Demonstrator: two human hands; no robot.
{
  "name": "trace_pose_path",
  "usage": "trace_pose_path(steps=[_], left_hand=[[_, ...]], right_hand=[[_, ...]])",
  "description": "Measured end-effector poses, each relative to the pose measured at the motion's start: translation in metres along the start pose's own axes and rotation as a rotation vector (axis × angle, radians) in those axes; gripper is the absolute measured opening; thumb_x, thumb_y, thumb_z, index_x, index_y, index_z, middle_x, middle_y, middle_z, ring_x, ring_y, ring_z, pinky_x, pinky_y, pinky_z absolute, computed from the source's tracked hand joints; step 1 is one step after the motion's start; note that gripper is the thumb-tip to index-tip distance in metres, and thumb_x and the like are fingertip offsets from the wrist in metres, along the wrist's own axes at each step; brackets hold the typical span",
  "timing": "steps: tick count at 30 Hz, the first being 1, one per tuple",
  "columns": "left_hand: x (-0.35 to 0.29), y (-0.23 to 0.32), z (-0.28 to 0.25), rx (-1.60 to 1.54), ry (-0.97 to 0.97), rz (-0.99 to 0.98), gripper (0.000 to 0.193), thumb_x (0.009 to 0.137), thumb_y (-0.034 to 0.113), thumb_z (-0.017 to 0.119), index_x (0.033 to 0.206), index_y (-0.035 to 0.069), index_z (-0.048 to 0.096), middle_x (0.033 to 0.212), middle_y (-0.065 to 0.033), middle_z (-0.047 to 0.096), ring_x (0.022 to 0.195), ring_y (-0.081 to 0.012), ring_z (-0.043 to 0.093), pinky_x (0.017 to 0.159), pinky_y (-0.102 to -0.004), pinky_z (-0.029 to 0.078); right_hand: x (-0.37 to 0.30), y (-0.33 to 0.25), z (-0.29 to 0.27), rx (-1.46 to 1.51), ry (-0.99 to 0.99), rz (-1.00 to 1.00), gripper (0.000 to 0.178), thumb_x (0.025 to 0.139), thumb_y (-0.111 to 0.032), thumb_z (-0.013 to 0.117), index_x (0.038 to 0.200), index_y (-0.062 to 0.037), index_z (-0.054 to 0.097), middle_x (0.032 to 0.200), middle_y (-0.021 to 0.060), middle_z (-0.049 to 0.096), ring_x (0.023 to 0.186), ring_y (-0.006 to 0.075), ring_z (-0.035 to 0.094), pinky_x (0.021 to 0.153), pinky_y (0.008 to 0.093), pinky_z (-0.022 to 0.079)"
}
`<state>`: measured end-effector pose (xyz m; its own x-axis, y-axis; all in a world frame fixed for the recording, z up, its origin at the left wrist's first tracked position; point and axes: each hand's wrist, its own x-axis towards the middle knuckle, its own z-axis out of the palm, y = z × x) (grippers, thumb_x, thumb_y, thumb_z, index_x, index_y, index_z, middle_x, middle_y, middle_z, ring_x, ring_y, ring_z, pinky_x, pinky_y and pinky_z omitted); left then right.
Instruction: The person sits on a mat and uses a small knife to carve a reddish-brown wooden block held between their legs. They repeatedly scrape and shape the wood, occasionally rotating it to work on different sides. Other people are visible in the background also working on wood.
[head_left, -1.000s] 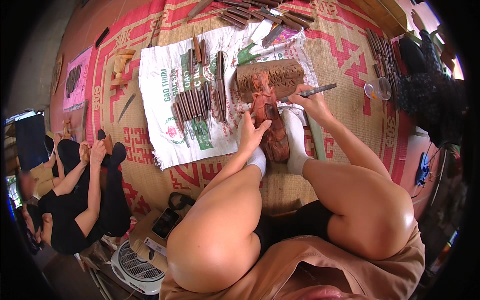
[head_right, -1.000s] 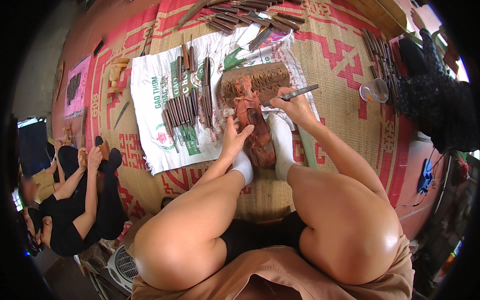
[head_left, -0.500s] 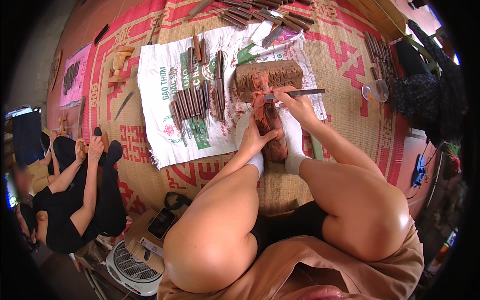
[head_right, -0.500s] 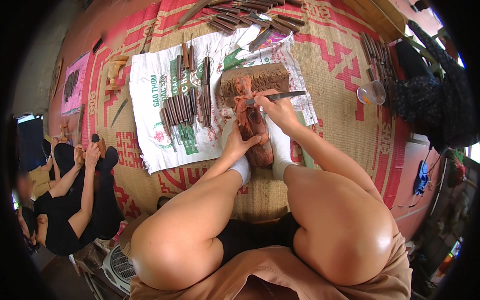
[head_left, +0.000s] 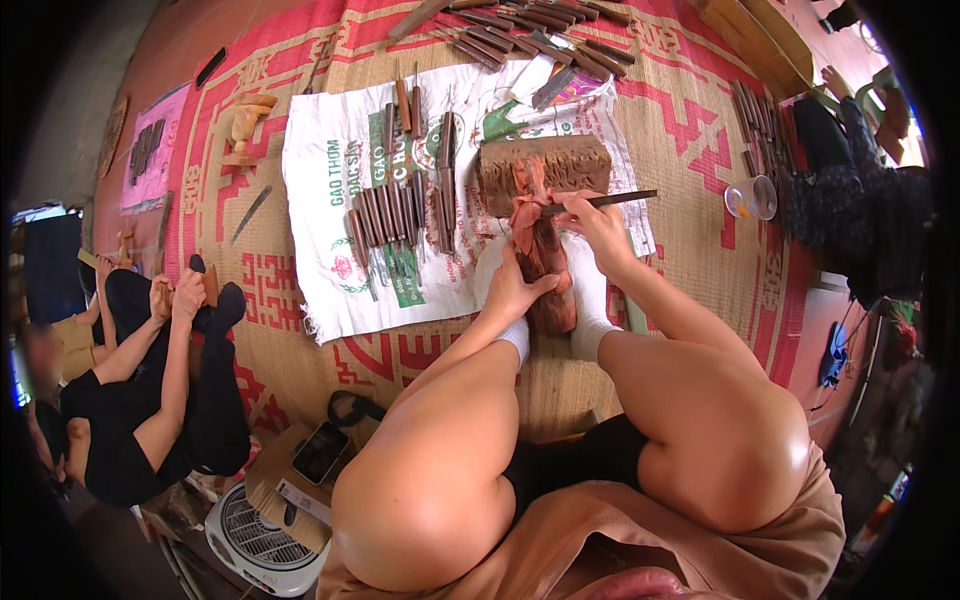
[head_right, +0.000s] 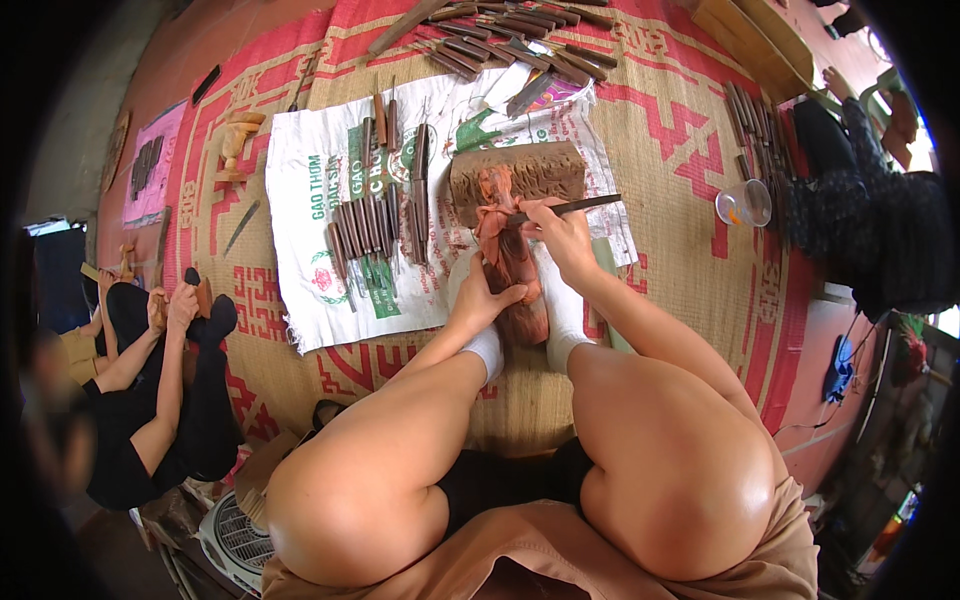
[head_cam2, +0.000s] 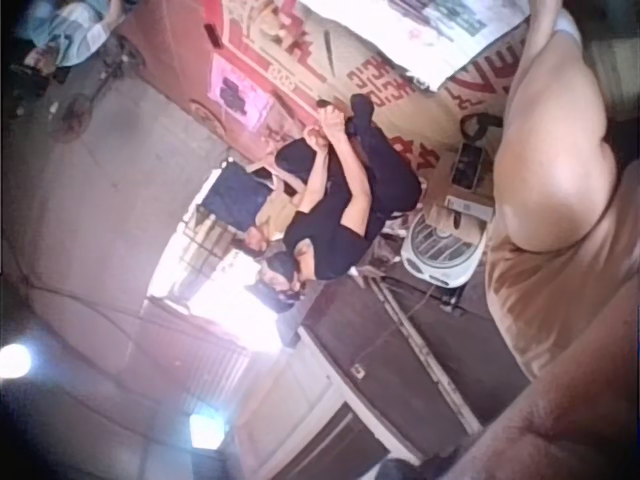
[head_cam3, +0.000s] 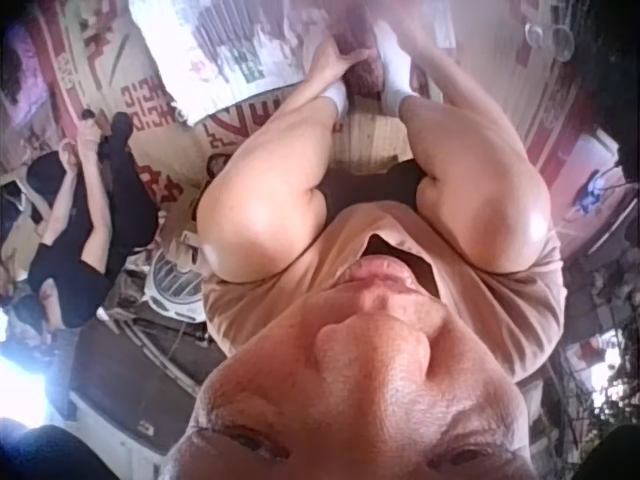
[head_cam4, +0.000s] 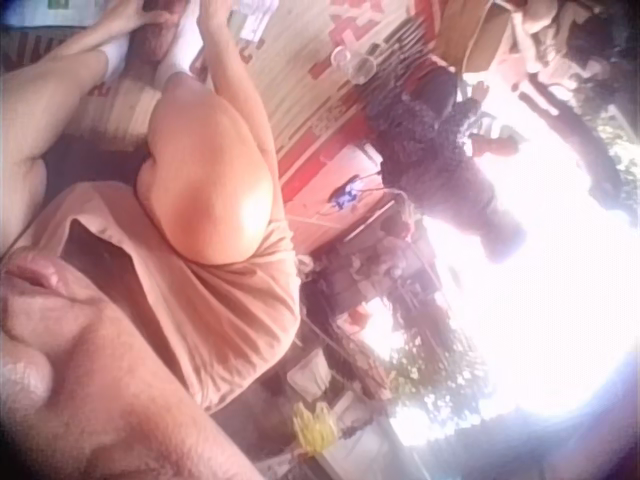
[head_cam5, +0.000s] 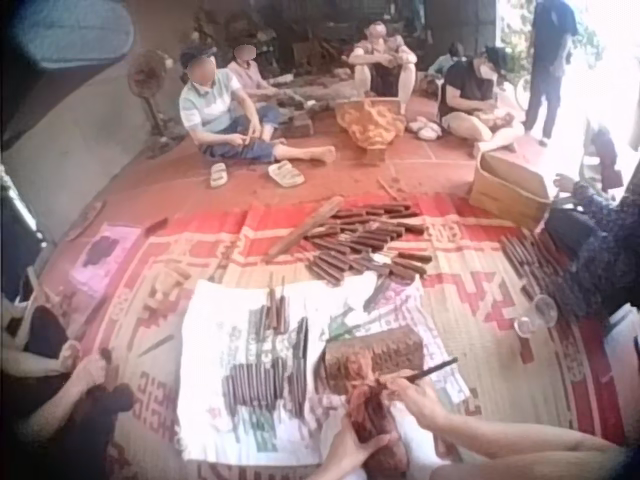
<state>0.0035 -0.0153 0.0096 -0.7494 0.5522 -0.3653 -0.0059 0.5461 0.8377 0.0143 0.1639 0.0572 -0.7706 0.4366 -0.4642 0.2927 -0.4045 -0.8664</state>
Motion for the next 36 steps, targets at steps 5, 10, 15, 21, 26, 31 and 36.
trace_pose_path(steps=[5, 10, 15, 21, 26, 31, 36], left_hand=[[0.000, 0.003, -0.002, -0.082, -0.034, -0.030, 0.098, 0.070, 0.048, 0.080, 0.134, -0.006, 0.029, 0.114, -0.0292, 0.059, 0.108, -0.0409, 0.059, 0.091, -0.0428, 0.047], [0.001, 0.003, -0.001, -0.020, -0.010, -0.013, 0.097, 0.069, 0.049, 0.080, 0.131, -0.006, 0.029, 0.112, -0.0309, 0.059, 0.105, -0.0419, 0.060, 0.088, -0.0434, 0.048], [0.002, -0.004, 0.002, -0.062, 0.000, 0.053, 0.098, 0.070, 0.051, 0.078, 0.129, -0.008, 0.028, 0.110, -0.0338, 0.059, 0.102, -0.0453, 0.061, 0.085, -0.0454, 0.050], [0.002, -0.003, 0.003, 0.032, 0.025, 0.067, 0.099, 0.069, 0.052, 0.078, 0.130, -0.009, 0.028, 0.113, -0.0344, 0.057, 0.106, -0.0446, 0.060, 0.086, -0.0451, 0.050], [0.001, 0.000, 0.000, -0.026, 0.006, 0.032, 0.098, 0.070, 0.052, 0.078, 0.129, -0.009, 0.030, 0.115, -0.0333, 0.057, 0.107, -0.0441, 0.059, 0.088, -0.0448, 0.049], [0.001, -0.002, 0.000, -0.063, 0.016, 0.090, 0.093, 0.072, 0.047, 0.078, 0.129, -0.008, 0.029, 0.116, -0.0323, 0.057, 0.107, -0.0441, 0.059, 0.088, -0.0447, 0.048], [0.003, 0.002, 0.001, -0.043, -0.021, 0.060, 0.092, 0.074, 0.045, 0.078, 0.130, -0.007, 0.028, 0.118, -0.0328, 0.056, 0.109, -0.0446, 0.058, 0.090, -0.0445, 0.047]], right_hand=[[0.001, -0.002, 0.007, -0.354, 0.012, -0.142, 0.022, 0.087, -0.017, 0.061, 0.091, 0.0045, 0.067, 0.090, 0.0113, 0.066, 0.075, 0.0160, 0.063, 0.069, 0.0295, 0.052], [0.013, -0.002, -0.007, -0.146, -0.051, -0.033, 0.022, 0.087, -0.020, 0.063, 0.090, 0.0019, 0.068, 0.081, 0.0081, 0.068, 0.071, 0.0153, 0.063, 0.067, 0.0292, 0.051], [0.000, -0.018, 0.001, -0.265, -0.058, -0.036, 0.024, 0.086, -0.019, 0.064, 0.091, 0.0032, 0.069, 0.080, 0.0090, 0.069, 0.071, 0.0131, 0.064, 0.065, 0.0279, 0.051], [0.020, -0.006, -0.013, -0.204, -0.053, -0.010, 0.019, 0.084, -0.015, 0.063, 0.081, 0.0024, 0.070, 0.071, 0.0065, 0.067, 0.067, 0.0121, 0.062, 0.062, 0.0271, 0.050], [0.009, -0.033, -0.018, -0.682, -0.082, -0.260, 0.014, 0.083, -0.011, 0.062, 0.081, 0.0012, 0.068, 0.076, 0.0090, 0.066, 0.064, 0.0121, 0.061, 0.062, 0.0281, 0.050], [0.028, -0.043, -0.015, -0.804, -0.426, -0.823, 0.012, 0.079, -0.010, 0.064, 0.079, 0.0020, 0.065, 0.087, 0.0131, 0.067, 0.069, 0.0264, 0.064, 0.064, 0.0356, 0.052], [0.062, -0.067, -0.008, -1.307, -0.839, -0.785, 0.009, 0.079, -0.009, 0.063, 0.081, 0.0001, 0.064, 0.091, 0.0132, 0.067, 0.072, 0.0297, 0.063, 0.063, 0.0375, 0.050]])
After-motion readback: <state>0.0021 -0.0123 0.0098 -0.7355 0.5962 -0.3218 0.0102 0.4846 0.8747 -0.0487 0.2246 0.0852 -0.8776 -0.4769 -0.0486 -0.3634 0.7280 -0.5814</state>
